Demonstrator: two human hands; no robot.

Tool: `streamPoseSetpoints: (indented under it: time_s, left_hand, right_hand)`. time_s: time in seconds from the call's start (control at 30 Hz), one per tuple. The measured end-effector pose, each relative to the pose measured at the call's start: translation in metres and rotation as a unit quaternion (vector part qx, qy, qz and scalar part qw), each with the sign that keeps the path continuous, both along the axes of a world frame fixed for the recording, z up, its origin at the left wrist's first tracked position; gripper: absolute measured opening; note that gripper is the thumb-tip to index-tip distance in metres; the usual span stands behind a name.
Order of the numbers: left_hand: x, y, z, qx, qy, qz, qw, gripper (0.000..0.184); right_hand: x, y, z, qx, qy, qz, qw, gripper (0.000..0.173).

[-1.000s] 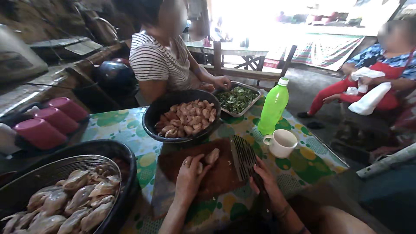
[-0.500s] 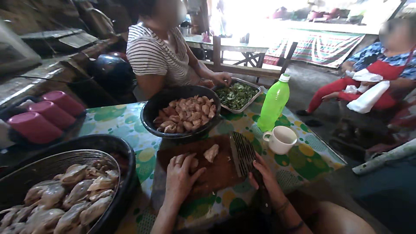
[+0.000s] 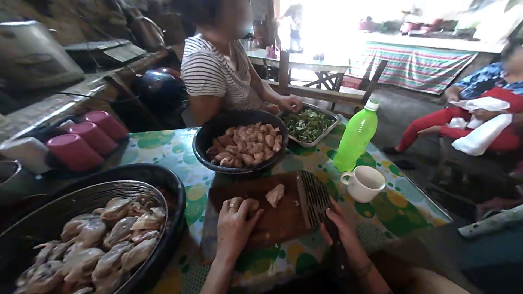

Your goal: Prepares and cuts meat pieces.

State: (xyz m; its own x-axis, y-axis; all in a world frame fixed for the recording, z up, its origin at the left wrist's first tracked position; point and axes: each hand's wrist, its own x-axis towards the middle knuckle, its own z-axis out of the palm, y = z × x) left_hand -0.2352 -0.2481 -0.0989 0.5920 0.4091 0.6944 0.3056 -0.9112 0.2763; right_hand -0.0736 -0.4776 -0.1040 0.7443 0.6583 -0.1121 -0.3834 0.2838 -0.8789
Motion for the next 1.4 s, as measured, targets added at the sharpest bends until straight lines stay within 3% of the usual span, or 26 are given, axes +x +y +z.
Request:
streamPoseSetpoints:
  time_s: [0.27,0.43,0.7,0.87,1.1,1.4]
  left_hand:
    - [-0.0014,-0.0025,0.0029,-0.031,0.014,0.007,0.999,0.022]
    - [-0.0001,-0.0051,0.0050,-0.061,0.041,0.022,0.997,0.031]
    - [0.0011,-0.0021,-0.0001,-0.043,0.012,-0.004,0.999,0.030]
    - [-0.0002,-0.0044,0.0030,-0.051,0.015,0.032,0.998,0.033]
    - [0.0005,-0.0029,-0.0015,-0.050,-0.002,-0.036,0.998,0.017]
    - [-0.0006,0.0000,-0.0019,-0.040,-0.004,-0.062,0.997,0.027]
  right_hand:
    - [0.0016,-0.0002,-0.0061,0.014,-0.010,0.006,1.000,0.056]
    - [0.0008,-0.0011,-0.0040,0.007,-0.004,0.003,1.000,0.056]
    - [-0.0010,-0.0024,-0.0011,-0.018,-0.018,-0.002,1.000,0.054]
    - [-0.0011,-0.0005,-0.0029,-0.014,-0.017,-0.003,1.000,0.054]
    - [-0.0017,-0.0003,-0.0013,-0.008,-0.022,-0.004,1.000,0.054]
    - [0.0007,0.0001,-0.0016,-0.002,-0.023,0.007,1.000,0.054]
